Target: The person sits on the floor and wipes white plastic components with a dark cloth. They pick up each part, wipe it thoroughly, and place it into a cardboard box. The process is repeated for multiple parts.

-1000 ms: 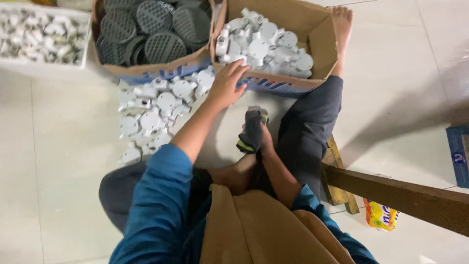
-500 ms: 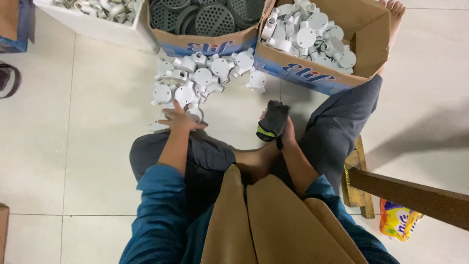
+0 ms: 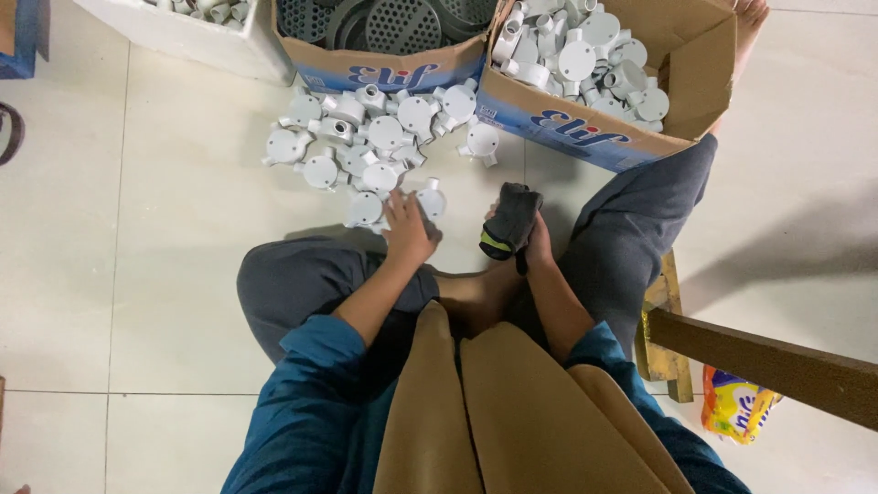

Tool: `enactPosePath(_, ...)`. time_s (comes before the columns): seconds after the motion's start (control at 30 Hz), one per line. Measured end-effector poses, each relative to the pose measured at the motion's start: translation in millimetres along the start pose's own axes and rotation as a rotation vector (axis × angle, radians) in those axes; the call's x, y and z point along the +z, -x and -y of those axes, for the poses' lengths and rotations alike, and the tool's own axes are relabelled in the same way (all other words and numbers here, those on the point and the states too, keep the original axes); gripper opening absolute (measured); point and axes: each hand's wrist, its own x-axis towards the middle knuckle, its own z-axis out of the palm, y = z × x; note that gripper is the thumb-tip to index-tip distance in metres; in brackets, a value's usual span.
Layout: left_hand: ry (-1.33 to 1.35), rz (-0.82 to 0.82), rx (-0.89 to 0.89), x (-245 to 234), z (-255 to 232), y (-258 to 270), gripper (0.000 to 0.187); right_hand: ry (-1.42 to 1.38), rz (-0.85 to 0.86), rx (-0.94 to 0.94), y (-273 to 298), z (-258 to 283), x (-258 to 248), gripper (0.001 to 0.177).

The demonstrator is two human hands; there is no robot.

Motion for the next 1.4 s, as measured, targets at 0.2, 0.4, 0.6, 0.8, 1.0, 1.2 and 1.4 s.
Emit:
enactPosePath(0.2,0.347,-0.239,0.568,-9.6,-12.1,3.5,0.085,-0.103,-0.053,-0.016,31.1,13.4,34.6,0.063)
enactPosePath(0.4,0.08,-0.952,0.195,-63.6,86.2,-95.4,0.077,-0.18,0.065,0.034,30.4,13.3,37.3,0.061)
enactPosePath(0.6,-0.088,-0.238,-0.25,-74.5,127.0,-109.2,0.106,-0.043,-0.089,-0.001,39.1,19.7,53.9,0.068)
enactPosePath(0.8,0.037,-0.216,-0.114,-20.4,94.3,-108.0,0.109,-0.025,-0.064,0.033,-28.3,-13.8,-14.5,0.067)
enactPosePath(1.0,0.185,-0.198,-0.042,-51.6,63.7,-74.5,0.108,-0.067,-0.109,0.023,10.2,2.4,27.4,0.075)
enactPosePath(1.2,-0.145,-0.554,-0.148,-97.9,139.8,-122.6,0.087,0.04,-0.173,0.045,33.8,12.4,31.7,0.079)
enactPosePath(1.4,-0.291,-0.264,-0.242,-136.8,169.5,-120.5,0.104,0.035,-0.132,0.074,43.2,1.6,38.7,0.065)
